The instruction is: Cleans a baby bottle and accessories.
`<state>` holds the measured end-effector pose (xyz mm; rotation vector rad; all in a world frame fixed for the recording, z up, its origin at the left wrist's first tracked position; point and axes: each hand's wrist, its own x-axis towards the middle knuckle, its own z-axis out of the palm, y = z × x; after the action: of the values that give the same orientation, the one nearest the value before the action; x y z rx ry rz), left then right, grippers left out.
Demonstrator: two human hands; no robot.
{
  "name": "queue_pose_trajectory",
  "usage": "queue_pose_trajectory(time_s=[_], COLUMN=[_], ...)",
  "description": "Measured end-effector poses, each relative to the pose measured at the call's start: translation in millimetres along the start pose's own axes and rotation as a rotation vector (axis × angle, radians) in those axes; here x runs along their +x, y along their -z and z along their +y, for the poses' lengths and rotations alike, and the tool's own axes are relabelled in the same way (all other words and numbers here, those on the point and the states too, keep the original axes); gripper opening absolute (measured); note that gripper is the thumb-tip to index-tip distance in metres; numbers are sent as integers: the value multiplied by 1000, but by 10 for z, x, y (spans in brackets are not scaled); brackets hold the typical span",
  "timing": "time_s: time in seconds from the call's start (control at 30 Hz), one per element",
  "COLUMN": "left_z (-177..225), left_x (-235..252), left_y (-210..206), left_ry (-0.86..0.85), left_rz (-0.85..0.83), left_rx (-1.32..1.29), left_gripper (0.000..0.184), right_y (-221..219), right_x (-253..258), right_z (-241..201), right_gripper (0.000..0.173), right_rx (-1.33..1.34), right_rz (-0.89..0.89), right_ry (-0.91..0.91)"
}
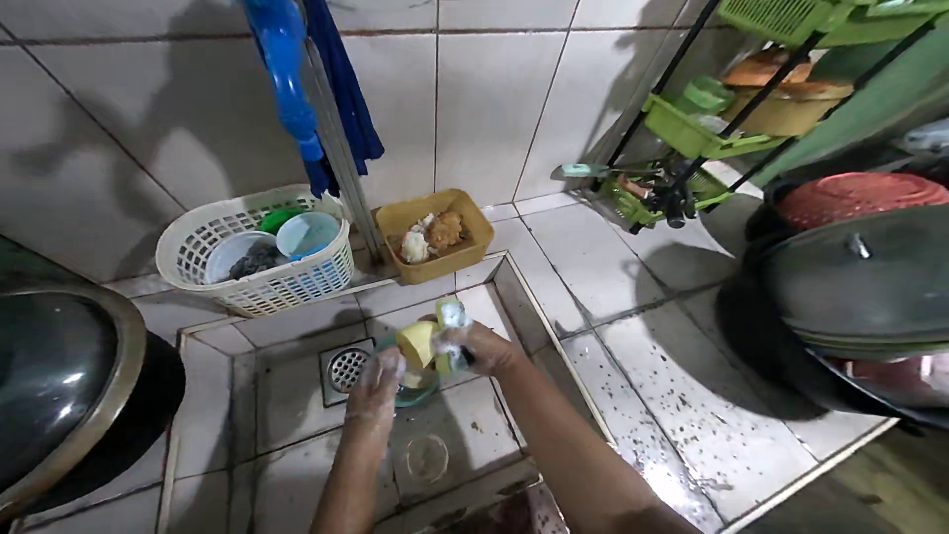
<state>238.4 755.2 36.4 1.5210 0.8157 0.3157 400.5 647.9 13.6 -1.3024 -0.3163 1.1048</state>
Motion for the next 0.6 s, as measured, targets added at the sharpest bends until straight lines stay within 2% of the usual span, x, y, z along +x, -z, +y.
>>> queue_pose_trajectory(time_s=[0.07,0.13,0.23,0.27,0.33,0.4,0.43,0.47,0.5,0.53,0.6], left_z=[120,130,226,261,332,311,155,-159,-565,-599,-16], left_x=[-75,-107,-244,-297,-392,-448,-465,-466,-410,-468,-715], left_y=[-90,-95,37,84,135,194,284,441,587,664,429], left_ry=[-7,-43,-101,-113,-82,-38,-104,-241,-444,-404,-136], left_rz=[7,16,-31,-36,-6,69,121,158,243,252,321], left_rx=[65,185,367,400,434,406,382,341,286,293,244], left_gripper=[38,36,38,38,36,36,35,37,39,40,31], right_y=[-162,-346,-519,-551,-709,-996,-1158,-1291,-1378,-1413,-1357], right_x=[-102,-146,-75,-17,-18,-232,-390,-533,-650,-702,-654], right_z=[-112,-231,-359,-358,-355,-353,-343,-312,-315,-352,-514], right_gripper=[32,40,58,58,49,49,52,56,59,59,46], right_rx=[-173,-349,-420,-421,-485,-731,-870,-991,-1069,-1102,-982], right_rz=[-21,-52,17,59,184,210,157,99,26,-39,-145], right_ry=[0,-33,-105,-104,-20,135,240,366,417,398,238])
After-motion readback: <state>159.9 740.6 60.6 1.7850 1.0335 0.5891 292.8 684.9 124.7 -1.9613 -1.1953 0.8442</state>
